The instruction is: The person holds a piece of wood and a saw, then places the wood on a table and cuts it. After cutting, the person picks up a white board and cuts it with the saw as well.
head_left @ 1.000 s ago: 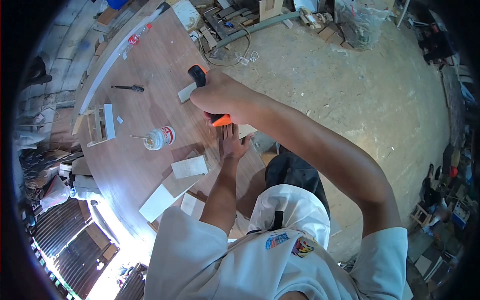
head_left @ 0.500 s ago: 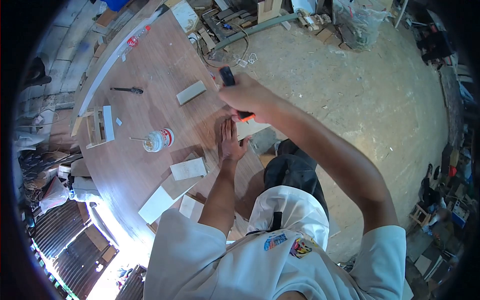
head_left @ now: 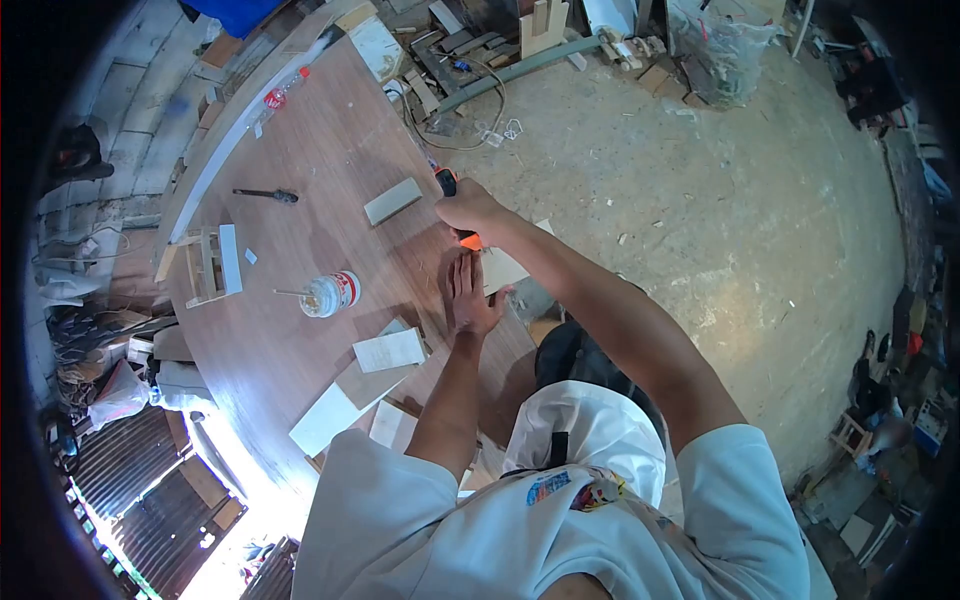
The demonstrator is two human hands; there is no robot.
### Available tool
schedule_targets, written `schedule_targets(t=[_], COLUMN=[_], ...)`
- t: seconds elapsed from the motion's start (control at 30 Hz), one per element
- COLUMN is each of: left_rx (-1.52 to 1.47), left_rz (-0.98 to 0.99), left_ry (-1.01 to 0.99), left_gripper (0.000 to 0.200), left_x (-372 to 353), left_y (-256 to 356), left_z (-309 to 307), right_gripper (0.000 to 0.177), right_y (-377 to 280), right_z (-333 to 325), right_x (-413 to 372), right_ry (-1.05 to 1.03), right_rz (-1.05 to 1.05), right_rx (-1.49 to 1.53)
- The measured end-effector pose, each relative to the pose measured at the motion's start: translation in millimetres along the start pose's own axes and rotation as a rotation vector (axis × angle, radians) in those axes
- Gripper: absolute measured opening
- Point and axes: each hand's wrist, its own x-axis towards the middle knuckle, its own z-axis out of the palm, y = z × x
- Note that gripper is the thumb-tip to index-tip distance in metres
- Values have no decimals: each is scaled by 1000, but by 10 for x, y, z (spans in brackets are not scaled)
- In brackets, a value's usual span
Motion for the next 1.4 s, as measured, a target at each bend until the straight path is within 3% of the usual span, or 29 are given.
schedule_targets(t=[0.33, 0.6, 0.77, 0.9, 1.0, 1.1, 1.4], left_rx=[-38, -19, 8, 59, 48, 19, -6], left_rz=[4, 87, 72, 49, 50, 56, 17], left_ry=[13, 53, 56, 27, 30, 47, 4], left_gripper=[85, 85, 86, 86, 86, 86, 85], left_x=[-10, 48, 29, 31, 16, 24, 2], left_y=[-8, 22, 39, 44, 10, 1, 23], left_z=[32, -34, -50, -62, -22, 1, -32], right_gripper=[8, 9, 9, 12, 4, 14, 7], right_y=[218, -52, -186, -473, -543, -540, -484], right_z=[-110, -205, -102, -26, -33, -62, -98], right_x=[-94, 103, 3, -188, -342, -475, -710], right_ry=[-10, 64, -55, -34, -74, -61, -125], right_rz=[0, 48, -22, -40, -58, -43, -47], right_rx=[88, 137, 51, -33, 13, -2, 39])
